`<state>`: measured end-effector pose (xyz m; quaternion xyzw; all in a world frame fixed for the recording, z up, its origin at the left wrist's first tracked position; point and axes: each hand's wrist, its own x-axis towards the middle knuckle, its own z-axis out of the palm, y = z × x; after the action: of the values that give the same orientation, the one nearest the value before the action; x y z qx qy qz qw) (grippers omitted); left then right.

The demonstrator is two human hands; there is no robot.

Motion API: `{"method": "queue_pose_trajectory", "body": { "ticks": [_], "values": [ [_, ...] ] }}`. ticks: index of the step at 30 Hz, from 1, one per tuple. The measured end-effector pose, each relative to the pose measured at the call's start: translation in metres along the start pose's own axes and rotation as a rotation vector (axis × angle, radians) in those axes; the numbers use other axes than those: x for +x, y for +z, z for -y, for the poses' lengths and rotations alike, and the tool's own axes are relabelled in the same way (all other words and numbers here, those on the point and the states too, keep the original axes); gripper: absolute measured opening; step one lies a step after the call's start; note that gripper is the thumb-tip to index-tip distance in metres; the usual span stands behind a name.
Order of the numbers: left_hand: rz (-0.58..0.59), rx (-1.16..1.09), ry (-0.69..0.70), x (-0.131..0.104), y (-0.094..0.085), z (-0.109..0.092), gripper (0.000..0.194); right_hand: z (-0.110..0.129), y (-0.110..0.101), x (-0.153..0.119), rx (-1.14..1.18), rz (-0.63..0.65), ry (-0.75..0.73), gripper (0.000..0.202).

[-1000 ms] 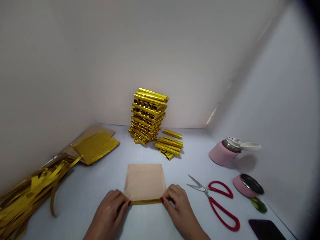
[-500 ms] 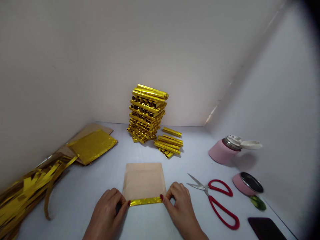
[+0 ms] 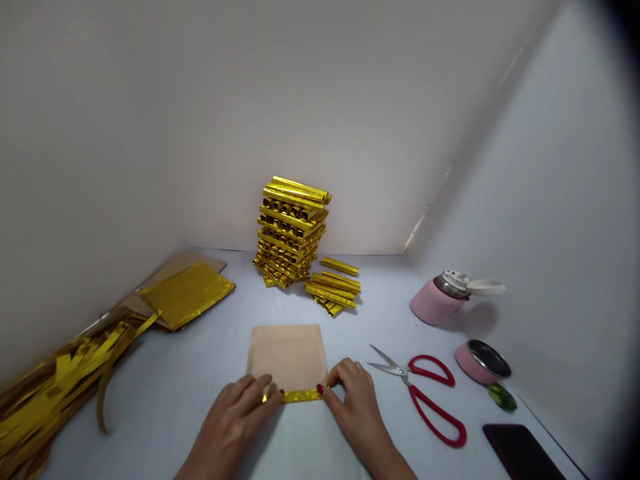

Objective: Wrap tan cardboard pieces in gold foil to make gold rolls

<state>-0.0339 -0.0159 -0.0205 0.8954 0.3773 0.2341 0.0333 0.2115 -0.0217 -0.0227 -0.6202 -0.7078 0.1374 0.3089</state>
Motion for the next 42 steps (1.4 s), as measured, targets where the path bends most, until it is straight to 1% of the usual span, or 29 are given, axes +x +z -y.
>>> {"method": "queue_pose_trajectory", "body": {
  "ticks": [2, 5, 7, 9, 11, 13, 15, 17, 18, 19, 20, 22, 23, 25, 28, 30, 33, 35, 38, 42],
  "values": [
    [0.051, 0.005, 0.120, 0.003, 0.000, -0.004, 0.037, 0.000, 0.000, 0.000, -0.004, -0.016, -0.009, 0.013],
    [0.071, 0.065, 0.174, 0.003, 0.003, -0.010, 0.033, -0.001, 0.003, -0.001, -0.012, -0.036, -0.027, 0.012],
    [0.067, 0.137, 0.170, -0.002, 0.005, -0.013, 0.034, -0.003, 0.003, -0.001, -0.025, -0.048, -0.040, 0.011],
    [0.062, 0.182, 0.142, -0.009, 0.007, -0.016, 0.048, -0.003, 0.002, 0.000, -0.048, -0.065, -0.051, 0.011],
    [0.041, 0.169, 0.108, -0.015, 0.010, -0.017, 0.058, 0.000, 0.000, -0.001, -0.075, -0.080, -0.055, 0.010],
    [0.002, 0.129, 0.083, -0.019, 0.013, -0.018, 0.061, 0.007, 0.000, -0.004, -0.118, -0.102, -0.074, 0.010],
    [-0.023, 0.115, 0.074, -0.021, 0.016, -0.017, 0.062, 0.017, 0.006, -0.011, -0.174, -0.133, -0.150, 0.018],
    [-0.023, 0.129, 0.088, -0.021, 0.018, -0.016, 0.063, 0.027, 0.020, -0.021, -0.229, -0.156, -0.303, 0.034],
    [-0.017, 0.139, 0.097, -0.021, 0.018, -0.016, 0.064, 0.031, 0.029, -0.026, -0.242, -0.148, -0.405, 0.038],
    [-0.012, 0.148, 0.108, -0.020, 0.018, -0.016, 0.065, 0.034, 0.038, -0.030, -0.251, -0.151, -0.495, 0.038],
    [-0.007, 0.157, 0.116, -0.020, 0.018, -0.015, 0.065, 0.036, 0.046, -0.034, -0.264, -0.196, -0.565, 0.036],
    [-0.006, 0.176, 0.133, -0.019, 0.016, -0.015, 0.064, 0.038, 0.055, -0.040, -0.314, -0.163, -0.564, 0.035],
    [-0.011, 0.190, 0.140, -0.019, 0.014, -0.015, 0.064, 0.037, 0.056, -0.041, -0.329, -0.143, -0.551, 0.036],
    [-0.021, 0.219, 0.152, -0.019, 0.012, -0.015, 0.062, 0.035, 0.050, -0.043, -0.344, -0.080, -0.519, 0.039],
    [-0.013, 0.235, 0.159, -0.019, 0.009, -0.015, 0.060, 0.029, 0.032, -0.045, -0.379, 0.019, -0.466, 0.048],
    [0.000, 0.234, 0.162, -0.020, 0.008, -0.014, 0.061, 0.022, 0.021, -0.048, -0.418, 0.055, -0.412, 0.048],
    [0.020, 0.231, 0.156, -0.023, 0.005, -0.011, 0.066, 0.012, 0.012, -0.051, -0.474, 0.051, -0.353, 0.041],
    [0.043, 0.227, 0.138, -0.026, 0.001, -0.007, 0.069, 0.008, 0.009, -0.052, -0.504, 0.035, -0.351, 0.039],
    [0.072, 0.229, 0.081, -0.035, -0.006, 0.001, 0.068, 0.007, 0.009, -0.052, -0.554, 0.034, -0.397, 0.039],
    [0.076, 0.274, -0.039, -0.049, -0.011, 0.012, 0.060, 0.007, 0.009, -0.050, -0.628, 0.024, -0.460, 0.040]
  ]
}}
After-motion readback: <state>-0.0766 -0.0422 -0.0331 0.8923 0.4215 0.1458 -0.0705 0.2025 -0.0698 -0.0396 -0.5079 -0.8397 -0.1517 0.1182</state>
